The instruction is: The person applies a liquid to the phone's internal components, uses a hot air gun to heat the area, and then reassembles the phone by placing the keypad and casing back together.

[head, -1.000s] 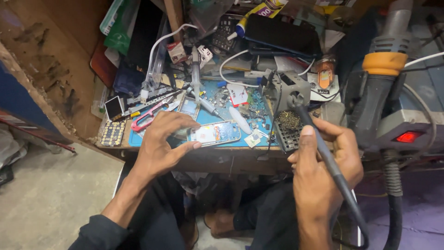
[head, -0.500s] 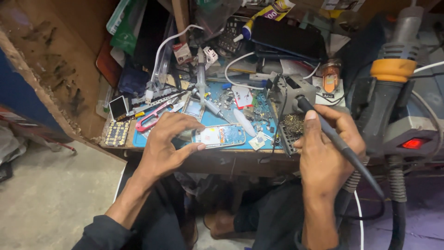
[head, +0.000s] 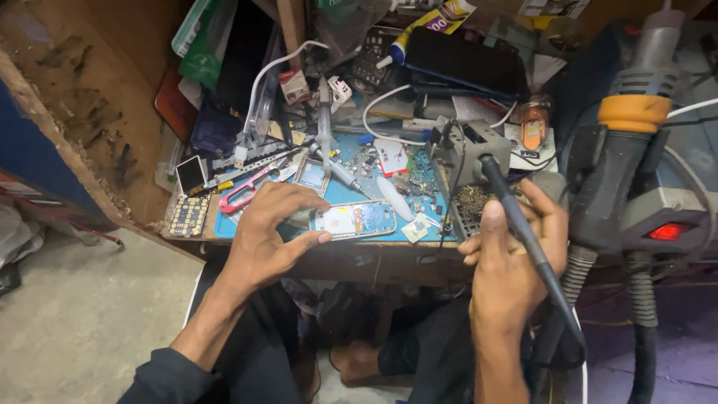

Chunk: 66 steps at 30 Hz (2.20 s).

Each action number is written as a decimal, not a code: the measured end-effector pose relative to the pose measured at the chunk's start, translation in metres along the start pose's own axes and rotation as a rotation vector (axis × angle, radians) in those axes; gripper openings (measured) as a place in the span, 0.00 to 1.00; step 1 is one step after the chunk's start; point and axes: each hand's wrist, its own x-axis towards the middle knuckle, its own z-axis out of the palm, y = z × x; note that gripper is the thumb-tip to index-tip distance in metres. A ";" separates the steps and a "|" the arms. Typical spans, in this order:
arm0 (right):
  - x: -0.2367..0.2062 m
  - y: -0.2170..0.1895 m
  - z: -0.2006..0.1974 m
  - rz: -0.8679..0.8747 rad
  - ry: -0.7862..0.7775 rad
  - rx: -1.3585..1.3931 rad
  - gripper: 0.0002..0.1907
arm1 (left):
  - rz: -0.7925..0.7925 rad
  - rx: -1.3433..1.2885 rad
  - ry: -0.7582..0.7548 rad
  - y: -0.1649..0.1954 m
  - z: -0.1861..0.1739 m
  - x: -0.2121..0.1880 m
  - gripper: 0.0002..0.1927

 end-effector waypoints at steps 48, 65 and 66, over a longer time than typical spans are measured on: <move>-0.077 0.027 0.046 0.317 -0.297 -0.199 0.31 | -0.104 -0.027 0.034 0.001 0.004 -0.005 0.29; -0.083 0.035 0.041 0.162 -0.267 -0.186 0.17 | -0.375 -0.698 0.300 -0.013 0.000 -0.011 0.10; -0.082 0.036 0.041 0.163 -0.267 -0.182 0.17 | -0.356 -0.779 0.334 -0.015 -0.001 -0.010 0.09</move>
